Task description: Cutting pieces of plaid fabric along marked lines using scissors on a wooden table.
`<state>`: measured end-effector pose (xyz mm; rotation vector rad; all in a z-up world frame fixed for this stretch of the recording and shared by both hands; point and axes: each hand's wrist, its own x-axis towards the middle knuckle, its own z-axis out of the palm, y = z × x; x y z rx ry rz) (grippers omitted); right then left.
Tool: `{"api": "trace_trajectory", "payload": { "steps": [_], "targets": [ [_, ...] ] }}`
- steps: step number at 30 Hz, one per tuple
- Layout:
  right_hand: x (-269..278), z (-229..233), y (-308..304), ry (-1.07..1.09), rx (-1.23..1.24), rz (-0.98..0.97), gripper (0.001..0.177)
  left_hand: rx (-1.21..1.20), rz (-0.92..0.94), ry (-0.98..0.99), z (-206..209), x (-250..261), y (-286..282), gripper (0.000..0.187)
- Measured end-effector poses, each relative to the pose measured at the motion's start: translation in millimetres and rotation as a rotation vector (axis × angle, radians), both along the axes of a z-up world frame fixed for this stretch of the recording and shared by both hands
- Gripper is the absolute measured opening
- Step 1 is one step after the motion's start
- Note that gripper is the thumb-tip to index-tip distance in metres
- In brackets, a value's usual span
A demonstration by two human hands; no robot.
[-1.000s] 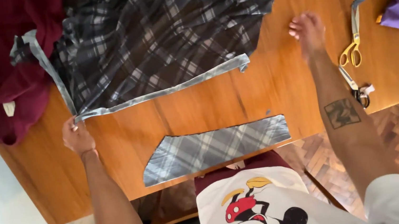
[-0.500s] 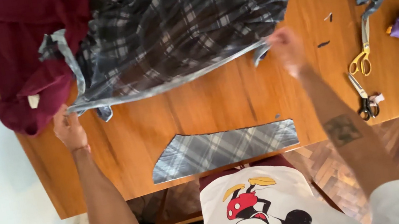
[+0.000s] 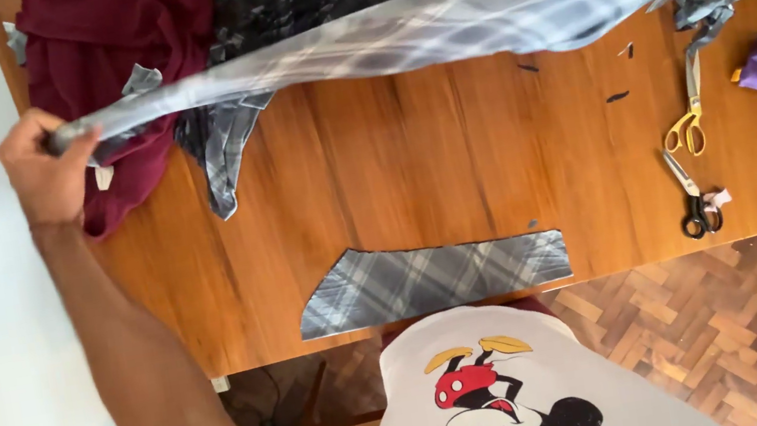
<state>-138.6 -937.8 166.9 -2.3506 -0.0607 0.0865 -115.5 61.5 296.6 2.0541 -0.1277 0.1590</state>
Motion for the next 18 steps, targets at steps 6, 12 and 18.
{"api": "trace_trajectory", "payload": {
  "steps": [6,12,18],
  "targets": [
    [-140,60,114,0.19,-0.218,0.11,0.02,0.221,-0.121,0.25,-14,-88,-24,0.019],
    [-203,-23,190,-0.091,-0.529,0.161,0.021,0.732,-0.183,-0.059,-119,-147,-45,0.017],
    [-245,-94,222,-0.07,-0.657,0.111,0.016,0.779,-0.06,0.04,-217,-198,-43,0.013]
  ]
}}
